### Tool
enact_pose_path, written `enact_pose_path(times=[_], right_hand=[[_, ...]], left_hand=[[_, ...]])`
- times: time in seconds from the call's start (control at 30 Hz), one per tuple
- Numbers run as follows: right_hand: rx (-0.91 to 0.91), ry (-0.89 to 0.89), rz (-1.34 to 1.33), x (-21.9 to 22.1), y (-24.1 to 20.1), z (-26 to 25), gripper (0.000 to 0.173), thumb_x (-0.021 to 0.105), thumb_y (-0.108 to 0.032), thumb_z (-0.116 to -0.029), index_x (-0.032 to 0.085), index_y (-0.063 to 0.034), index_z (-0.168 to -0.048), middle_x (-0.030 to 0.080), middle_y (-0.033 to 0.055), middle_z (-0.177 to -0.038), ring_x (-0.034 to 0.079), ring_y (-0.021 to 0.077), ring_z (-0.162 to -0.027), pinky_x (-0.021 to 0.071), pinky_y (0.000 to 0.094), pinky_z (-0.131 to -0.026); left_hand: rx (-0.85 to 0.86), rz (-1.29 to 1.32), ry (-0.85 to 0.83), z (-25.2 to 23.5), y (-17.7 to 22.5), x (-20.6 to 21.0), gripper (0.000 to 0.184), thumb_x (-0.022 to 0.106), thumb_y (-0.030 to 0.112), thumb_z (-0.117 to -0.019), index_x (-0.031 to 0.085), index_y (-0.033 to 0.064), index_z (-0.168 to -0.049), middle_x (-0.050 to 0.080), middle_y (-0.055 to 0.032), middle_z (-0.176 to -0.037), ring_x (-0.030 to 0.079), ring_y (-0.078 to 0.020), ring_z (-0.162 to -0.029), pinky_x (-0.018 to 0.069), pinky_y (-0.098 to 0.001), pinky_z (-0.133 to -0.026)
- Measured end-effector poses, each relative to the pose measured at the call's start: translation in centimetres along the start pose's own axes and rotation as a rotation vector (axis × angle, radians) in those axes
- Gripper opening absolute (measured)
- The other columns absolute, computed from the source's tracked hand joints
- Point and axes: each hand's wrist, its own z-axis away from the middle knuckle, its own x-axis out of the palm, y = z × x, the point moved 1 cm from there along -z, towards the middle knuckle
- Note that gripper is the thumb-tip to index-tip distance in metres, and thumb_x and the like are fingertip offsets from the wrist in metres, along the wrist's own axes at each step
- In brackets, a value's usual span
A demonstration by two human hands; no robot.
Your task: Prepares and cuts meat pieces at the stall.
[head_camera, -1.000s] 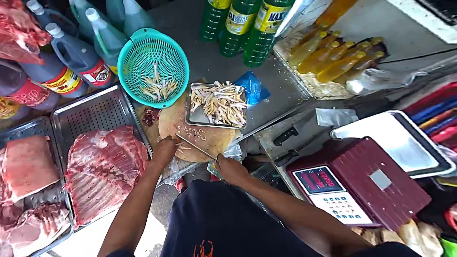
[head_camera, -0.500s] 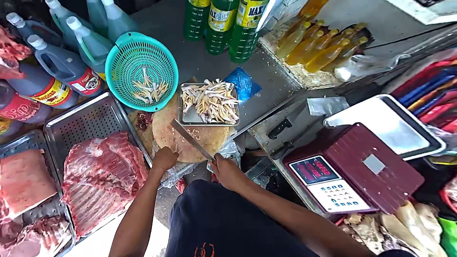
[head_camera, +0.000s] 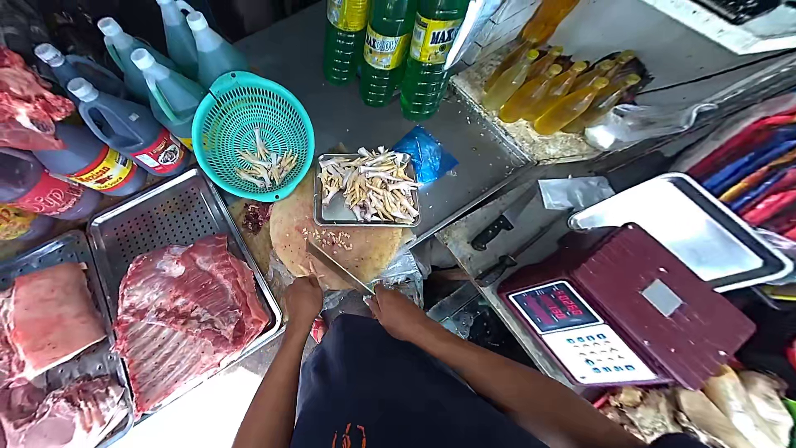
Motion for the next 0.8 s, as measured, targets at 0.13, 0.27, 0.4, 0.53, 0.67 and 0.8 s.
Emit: enact_pose_path(times=[0.13, 0.27, 0.4, 0.53, 0.67, 0.8], right_hand=[[-0.052, 0.073, -0.077, -1.7, -1.4, 1.7, 0.044, 0.039, -0.044, -0.11, 0.055, -0.0046, -0.12, 0.066, 0.0143, -0.093, 0.069, 0.032, -0.091, 0.0569, 0.0514, -0.083], [-0.016, -0.043, -0.015, 1.9, -0.1, 0.9, 0.048, 0.036, -0.043, -0.1104, 0.054, -0.0014, -0.125, 0.068, 0.0204, -0.103, 0.07, 0.0381, -0.103, 0.0568, 0.056, -0.088], [0.008, -0.052, -0.041, 1.0, 0.6, 1.0, 0.048, 0.038, -0.043, -0.1102, 0.056, -0.0013, -0.124, 0.069, 0.0196, -0.105, 0.069, 0.0367, -0.104, 0.0558, 0.0555, -0.09], [0.067, 0.05, -0.043, -0.6, 2.9, 1.7, 0.048, 0.037, -0.044, -0.1102, 0.055, -0.0029, -0.126, 0.069, 0.019, -0.103, 0.07, 0.0374, -0.102, 0.0566, 0.056, -0.088], [0.111, 0.049, 0.018, 0.6, 5.1, 1.6, 0.05, 0.036, -0.045, -0.1103, 0.053, -0.0026, -0.128, 0.069, 0.0205, -0.105, 0.07, 0.039, -0.104, 0.0572, 0.0565, -0.087], [0.155, 0.047, 0.032, 0.3, 4.0, 1.9, 0.05, 0.037, -0.044, -0.1105, 0.052, -0.0019, -0.134, 0.07, 0.023, -0.112, 0.07, 0.0416, -0.108, 0.0572, 0.0591, -0.089]], left_hand=[[0.009, -0.015, 0.022, 1.0, -0.1, 1.6, 0.054, 0.032, 0.038, -0.1112, 0.073, 0.0039, -0.102, 0.073, -0.019, -0.106, 0.069, -0.0364, -0.107, 0.0532, -0.0595, -0.092], [0.004, 0.078, 0.055, 1.1, -0.4, 3.1, 0.05, 0.042, 0.041, -0.1077, 0.071, 0.0056, -0.088, 0.072, -0.0135, -0.086, 0.072, -0.0307, -0.088, 0.056, -0.055, -0.08], [-0.024, 0.1, 0.131, 1.6, -1.0, 2.1, 0.042, 0.06, 0.045, -0.0976, 0.072, 0.0056, -0.09, 0.071, -0.015, -0.085, 0.07, -0.0342, -0.088, 0.055, -0.0595, -0.079], [0.099, 0.187, 0.358, 0.3, 1.6, -6.7, 0.044, 0.058, 0.039, -0.1033, 0.073, -0.0021, -0.106, 0.072, -0.022, -0.095, 0.07, -0.039, -0.093, 0.0541, -0.0624, -0.086], [0.227, 0.097, 0.451, -2.2, 7.4, -15.9, 0.066, 0.044, 0.058, -0.1063, 0.07, -0.0027, -0.102, 0.069, -0.0269, -0.095, 0.068, -0.0459, -0.096, 0.0509, -0.0691, -0.086], [0.363, -0.164, 0.293, -5.4, 13.9, -12.9, 0.033, 0.06, 0.031, -0.1022, 0.072, 0.0051, -0.119, 0.069, -0.0275, -0.115, 0.067, -0.0483, -0.108, 0.0528, -0.0712, -0.088]])
